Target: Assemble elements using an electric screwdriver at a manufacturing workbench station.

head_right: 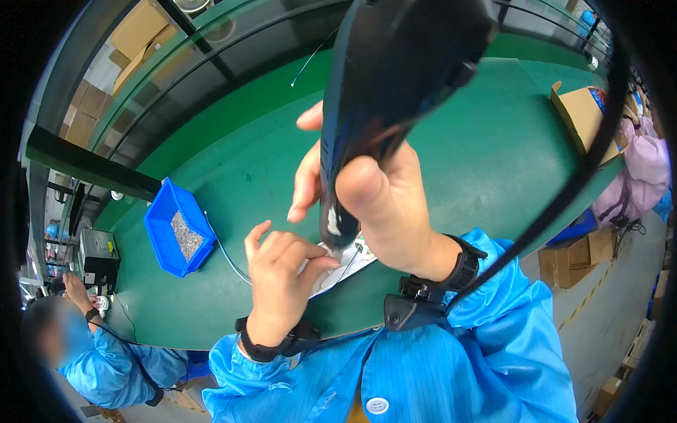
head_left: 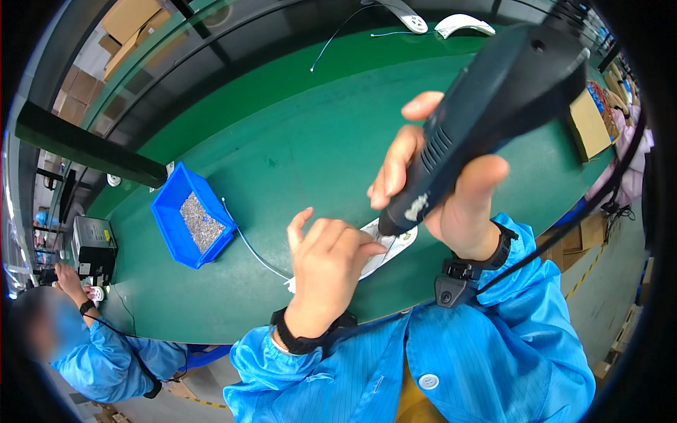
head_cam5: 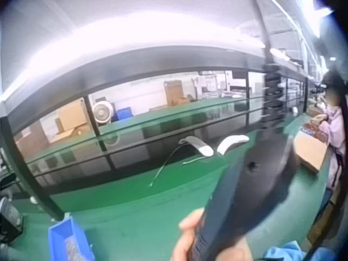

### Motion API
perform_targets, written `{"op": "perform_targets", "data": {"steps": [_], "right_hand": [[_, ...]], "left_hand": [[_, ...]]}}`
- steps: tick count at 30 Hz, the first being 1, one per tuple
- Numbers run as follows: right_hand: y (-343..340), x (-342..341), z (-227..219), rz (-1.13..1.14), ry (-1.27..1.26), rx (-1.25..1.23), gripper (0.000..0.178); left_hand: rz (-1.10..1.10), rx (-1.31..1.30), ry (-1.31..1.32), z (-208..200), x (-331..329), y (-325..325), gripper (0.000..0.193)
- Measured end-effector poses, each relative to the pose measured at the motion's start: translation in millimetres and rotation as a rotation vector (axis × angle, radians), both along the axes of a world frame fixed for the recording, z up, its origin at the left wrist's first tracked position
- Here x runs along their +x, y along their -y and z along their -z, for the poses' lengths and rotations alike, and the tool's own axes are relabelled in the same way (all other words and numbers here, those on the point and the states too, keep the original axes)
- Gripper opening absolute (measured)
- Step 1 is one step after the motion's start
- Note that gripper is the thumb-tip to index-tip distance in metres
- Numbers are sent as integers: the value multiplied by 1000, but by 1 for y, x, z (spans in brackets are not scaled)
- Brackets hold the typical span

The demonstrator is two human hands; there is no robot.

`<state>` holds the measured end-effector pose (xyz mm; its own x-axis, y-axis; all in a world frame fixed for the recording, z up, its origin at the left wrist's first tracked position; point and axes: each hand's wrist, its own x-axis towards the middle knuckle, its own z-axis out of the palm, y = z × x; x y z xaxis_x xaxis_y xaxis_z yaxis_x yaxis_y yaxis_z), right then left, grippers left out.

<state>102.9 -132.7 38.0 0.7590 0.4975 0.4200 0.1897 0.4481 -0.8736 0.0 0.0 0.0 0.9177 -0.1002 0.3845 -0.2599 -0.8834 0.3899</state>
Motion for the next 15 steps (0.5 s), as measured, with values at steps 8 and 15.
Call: {"op": "perform_targets", "data": {"steps": [8,15], "right_hand": [[3,8,18,78,0,13,80],[1,7,21,66,-16,55,80]], "left_hand": [[-178,-165,-100,11,-12,-7,19],[-201,-171,-190,20,-18,-1,23]]}}
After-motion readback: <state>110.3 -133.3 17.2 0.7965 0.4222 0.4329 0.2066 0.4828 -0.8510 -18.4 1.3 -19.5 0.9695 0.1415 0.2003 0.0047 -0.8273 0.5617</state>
